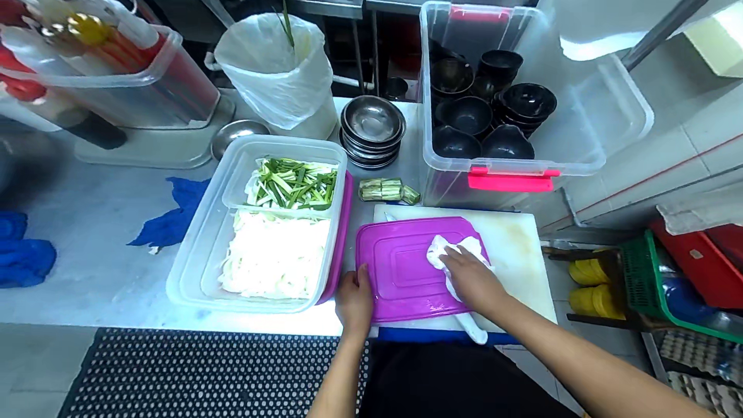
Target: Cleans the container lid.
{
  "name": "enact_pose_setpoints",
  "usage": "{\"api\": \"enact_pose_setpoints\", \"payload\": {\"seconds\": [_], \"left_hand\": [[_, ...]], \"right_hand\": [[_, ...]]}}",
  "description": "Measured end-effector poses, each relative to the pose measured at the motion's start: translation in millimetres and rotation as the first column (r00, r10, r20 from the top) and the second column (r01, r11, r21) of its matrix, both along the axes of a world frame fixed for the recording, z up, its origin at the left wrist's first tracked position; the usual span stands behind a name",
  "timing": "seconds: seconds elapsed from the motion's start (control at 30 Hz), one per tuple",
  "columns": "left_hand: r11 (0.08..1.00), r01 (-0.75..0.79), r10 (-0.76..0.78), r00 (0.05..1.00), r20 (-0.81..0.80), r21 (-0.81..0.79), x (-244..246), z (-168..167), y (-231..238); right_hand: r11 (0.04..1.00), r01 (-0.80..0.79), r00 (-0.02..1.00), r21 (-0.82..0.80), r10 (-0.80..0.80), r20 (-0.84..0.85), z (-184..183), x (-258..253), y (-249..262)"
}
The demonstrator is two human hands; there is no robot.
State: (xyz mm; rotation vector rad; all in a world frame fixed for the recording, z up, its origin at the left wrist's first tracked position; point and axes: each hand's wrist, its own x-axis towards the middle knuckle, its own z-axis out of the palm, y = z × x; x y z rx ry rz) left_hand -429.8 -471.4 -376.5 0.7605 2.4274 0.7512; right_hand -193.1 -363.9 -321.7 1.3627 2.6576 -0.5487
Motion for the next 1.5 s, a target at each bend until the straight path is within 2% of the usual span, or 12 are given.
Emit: {"api": "enact_pose_setpoints", "payload": {"seconds": [0.23,0.37,0.43,0.53,0.63,0.73,0.9,0.97,1.07,1.17,1.3,1.5], "left_hand": [[0.953,-0.124,0.063,0.974,0.219,0.275,15.8,18.3,-4.0],[0.807,-0.317,-0.135,0.722,0.678,0.499,22.1,32.1,-7.5],[0.789,-0.340,-0.238,0.598,0.765,0.511,24.6,39.5,-7.0],[0.768,-0.327,-0.312,0.560,0.768,0.551,31.9,53.6,1.4],[0.754,-0.301,-0.371,0.538,0.757,0.584,44.3,63.5,6.3],[0.749,-0.204,-0.436,0.566,0.700,0.631,61.5,75.0,9.1],[0.681,-0.005,-0.608,0.554,0.569,0.732,109.0,115.8,35.8],[0.633,0.083,-0.697,0.492,0.521,0.769,132.2,136.9,58.7],[0.453,0.313,-0.866,0.378,0.328,0.835,165.7,166.2,102.5],[0.212,0.569,-0.954,0.296,0.043,0.794,202.6,195.3,147.8],[-0.090,0.705,-0.973,0.087,-0.212,0.703,256.2,225.6,203.0],[-0.285,0.817,-0.921,-0.089,-0.379,0.501,319.1,258.5,239.2]], "right_hand": [[0.942,-0.309,0.908,-0.133,0.251,-0.336,10.2,-61.3,-55.2],[0.909,-0.417,0.780,-0.009,0.353,-0.517,33.5,-43.9,-62.9],[0.907,-0.421,0.739,0.010,0.349,-0.577,41.9,-27.6,-63.6],[0.928,-0.367,0.696,0.063,0.318,-0.643,50.6,8.1,-66.6],[0.992,-0.115,0.705,0.060,0.124,-0.698,58.8,67.8,-72.5],[0.943,0.331,0.609,-0.031,-0.238,-0.757,72.4,148.5,-81.7],[0.459,0.886,0.250,-0.063,-0.589,-0.768,105.1,266.1,-102.4],[0.285,0.952,0.082,-0.110,-0.585,-0.807,115.6,288.3,-112.6],[0.136,0.986,-0.007,-0.097,-0.550,-0.835,117.2,309.3,-131.7],[0.087,0.994,-0.005,-0.065,-0.561,-0.828,105.6,313.7,-151.2],[0.050,0.992,-0.065,-0.119,-0.602,-0.796,76.2,314.3,-177.8],[-0.033,0.983,-0.164,-0.182,-0.618,-0.769,44.6,318.3,-208.5]]}}
